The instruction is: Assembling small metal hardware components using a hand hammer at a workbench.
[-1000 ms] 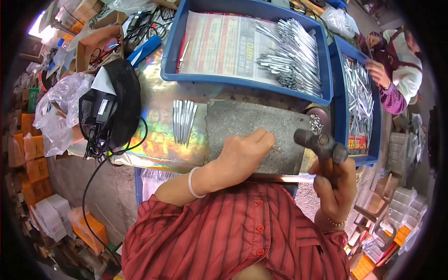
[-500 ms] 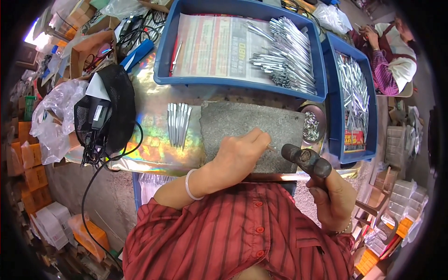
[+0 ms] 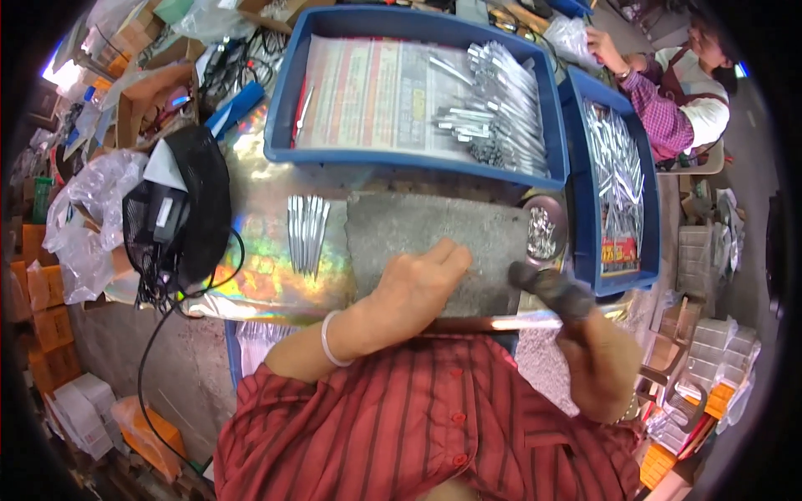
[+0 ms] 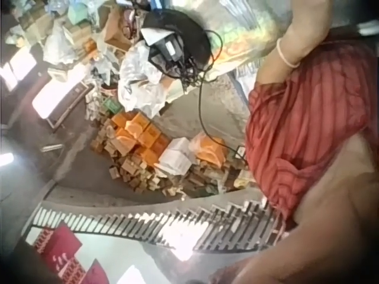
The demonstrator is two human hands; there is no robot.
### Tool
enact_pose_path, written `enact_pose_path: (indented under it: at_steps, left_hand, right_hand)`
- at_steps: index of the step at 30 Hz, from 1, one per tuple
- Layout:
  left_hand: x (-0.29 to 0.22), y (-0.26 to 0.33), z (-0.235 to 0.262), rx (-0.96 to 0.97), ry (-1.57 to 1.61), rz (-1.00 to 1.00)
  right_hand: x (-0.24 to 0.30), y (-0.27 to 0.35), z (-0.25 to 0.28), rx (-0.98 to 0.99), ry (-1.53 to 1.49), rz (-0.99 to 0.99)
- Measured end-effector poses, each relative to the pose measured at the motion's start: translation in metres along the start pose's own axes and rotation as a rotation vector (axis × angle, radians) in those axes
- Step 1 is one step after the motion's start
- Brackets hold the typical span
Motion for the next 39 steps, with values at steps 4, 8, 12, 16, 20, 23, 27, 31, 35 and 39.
enact_pose_path:
  at_steps: [4,8,12,16,20,23,27,31,35,39]
  left_hand:
    - [-0.008,-0.011,0.002,0.025,0.048,-0.054]
    - [0.000,-0.003,0.003,0.045,-0.006,-0.019]
    - [0.003,-0.003,0.013,-0.028,0.506,0.167]
    - [0.016,-0.006,0.041,-0.181,1.339,0.551]
    - [0.021,-0.006,0.043,-0.217,1.487,0.608]
    - [0.022,-0.006,0.044,-0.251,1.448,0.637]
    - [0.020,-0.012,0.041,-0.257,1.352,0.608]
    - [0.018,-0.015,0.037,-0.204,1.254,0.610]
    - [0.013,-0.013,0.032,-0.168,1.263,0.623]
    - [0.012,-0.010,0.034,-0.160,0.997,0.576]
  right_hand:
    - [0.005,-0.004,0.011,-0.055,-0.034,-0.206]
    - [0.000,-0.013,-0.007,0.041,-0.159,-0.158]
    - [-0.020,0.008,-0.003,-0.250,-0.224,-0.181]
    - [-0.052,-0.014,-0.065,-0.312,-0.150,-0.175]
    - [-0.073,-0.015,-0.100,-0.302,-0.021,-0.217]
    - [-0.095,-0.007,-0.098,-0.303,-0.204,-0.324]
    - [-0.166,0.005,-0.103,-0.475,-0.027,-0.454]
    - [-0.184,-0.001,-0.114,-0.363,0.106,-0.677]
    - [-0.192,-0.003,-0.120,-0.347,0.210,-0.742]
    - [-0.198,0.015,-0.125,-0.311,0.198,-0.738]
Point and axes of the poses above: each hand's wrist, its own y-axis away from the middle knuckle, its own z-axis out of the back of the hand, x = y × z, the point moved 5 cm from there along -y, towards the middle knuckle, and after that the axes turned 5 degrees about -z, right-handed, at the moved point
